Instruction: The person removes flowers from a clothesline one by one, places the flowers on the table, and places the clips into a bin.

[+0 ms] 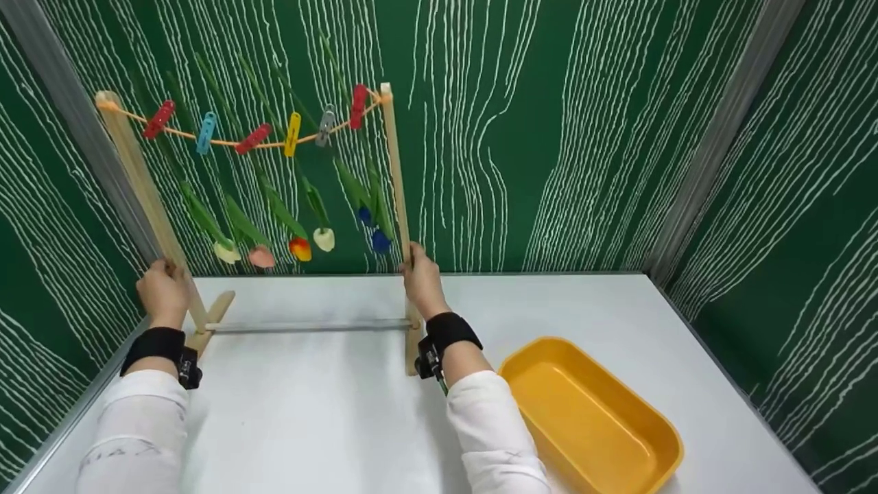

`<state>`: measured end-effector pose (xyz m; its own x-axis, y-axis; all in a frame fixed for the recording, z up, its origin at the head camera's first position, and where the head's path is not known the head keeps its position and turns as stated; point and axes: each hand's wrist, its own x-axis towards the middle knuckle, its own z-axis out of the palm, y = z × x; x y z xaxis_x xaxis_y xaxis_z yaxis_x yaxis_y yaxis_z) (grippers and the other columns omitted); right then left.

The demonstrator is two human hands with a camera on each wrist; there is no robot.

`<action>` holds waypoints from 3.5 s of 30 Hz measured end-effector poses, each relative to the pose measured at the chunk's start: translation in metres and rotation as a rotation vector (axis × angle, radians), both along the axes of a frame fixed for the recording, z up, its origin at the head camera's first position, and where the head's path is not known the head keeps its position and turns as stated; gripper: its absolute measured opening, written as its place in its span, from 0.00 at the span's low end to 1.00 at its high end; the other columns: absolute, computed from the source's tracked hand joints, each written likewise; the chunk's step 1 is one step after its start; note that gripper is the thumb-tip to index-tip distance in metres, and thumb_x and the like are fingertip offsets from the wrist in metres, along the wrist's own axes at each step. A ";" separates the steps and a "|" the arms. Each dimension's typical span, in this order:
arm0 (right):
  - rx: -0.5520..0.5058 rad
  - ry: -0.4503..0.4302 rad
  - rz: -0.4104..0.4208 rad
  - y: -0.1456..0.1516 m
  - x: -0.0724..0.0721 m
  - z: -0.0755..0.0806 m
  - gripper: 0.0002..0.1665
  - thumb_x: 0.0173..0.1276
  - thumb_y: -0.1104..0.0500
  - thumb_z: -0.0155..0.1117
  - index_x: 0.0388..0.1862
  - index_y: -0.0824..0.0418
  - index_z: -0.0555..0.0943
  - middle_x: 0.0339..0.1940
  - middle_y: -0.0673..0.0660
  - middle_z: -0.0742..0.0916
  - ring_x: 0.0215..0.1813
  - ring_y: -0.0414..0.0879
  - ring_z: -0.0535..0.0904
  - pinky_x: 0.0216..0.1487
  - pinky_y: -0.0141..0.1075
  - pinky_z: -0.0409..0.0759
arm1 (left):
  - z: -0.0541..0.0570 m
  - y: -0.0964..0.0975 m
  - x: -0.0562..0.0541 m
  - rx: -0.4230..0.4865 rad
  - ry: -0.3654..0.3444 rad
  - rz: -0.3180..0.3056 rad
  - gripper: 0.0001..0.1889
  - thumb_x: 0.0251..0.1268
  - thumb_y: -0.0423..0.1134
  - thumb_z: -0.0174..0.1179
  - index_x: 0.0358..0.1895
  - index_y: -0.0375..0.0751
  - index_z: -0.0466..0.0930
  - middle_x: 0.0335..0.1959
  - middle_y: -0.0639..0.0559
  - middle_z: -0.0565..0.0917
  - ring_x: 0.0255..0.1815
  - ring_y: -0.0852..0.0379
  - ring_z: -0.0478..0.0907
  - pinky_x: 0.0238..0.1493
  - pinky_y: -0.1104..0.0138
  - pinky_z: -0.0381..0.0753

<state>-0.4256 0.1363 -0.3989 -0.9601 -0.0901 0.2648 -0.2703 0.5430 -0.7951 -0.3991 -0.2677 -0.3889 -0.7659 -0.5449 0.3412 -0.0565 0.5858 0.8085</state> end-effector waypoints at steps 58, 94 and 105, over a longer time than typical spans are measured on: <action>0.018 0.120 0.040 0.069 0.080 -0.014 0.23 0.71 0.66 0.52 0.64 0.65 0.66 0.50 0.68 0.83 0.54 0.58 0.79 0.51 0.47 0.78 | -0.045 0.028 0.059 -0.388 -0.018 -0.129 0.12 0.67 0.30 0.49 0.41 0.20 0.76 0.31 0.26 0.82 0.31 0.35 0.83 0.27 0.50 0.80; 0.049 0.066 0.000 0.108 0.144 -0.018 0.26 0.71 0.63 0.53 0.67 0.58 0.64 0.52 0.65 0.83 0.57 0.59 0.78 0.50 0.47 0.78 | -0.054 0.052 0.113 -0.485 0.084 -0.174 0.09 0.60 0.31 0.53 0.27 0.25 0.74 0.16 0.32 0.79 0.16 0.44 0.80 0.12 0.58 0.74; 0.039 0.070 0.000 0.112 0.161 -0.021 0.20 0.70 0.64 0.54 0.60 0.60 0.67 0.49 0.63 0.83 0.54 0.58 0.79 0.49 0.46 0.78 | -0.055 0.055 0.130 -0.515 0.090 -0.206 0.10 0.60 0.31 0.53 0.29 0.22 0.74 0.16 0.33 0.79 0.13 0.47 0.79 0.09 0.62 0.73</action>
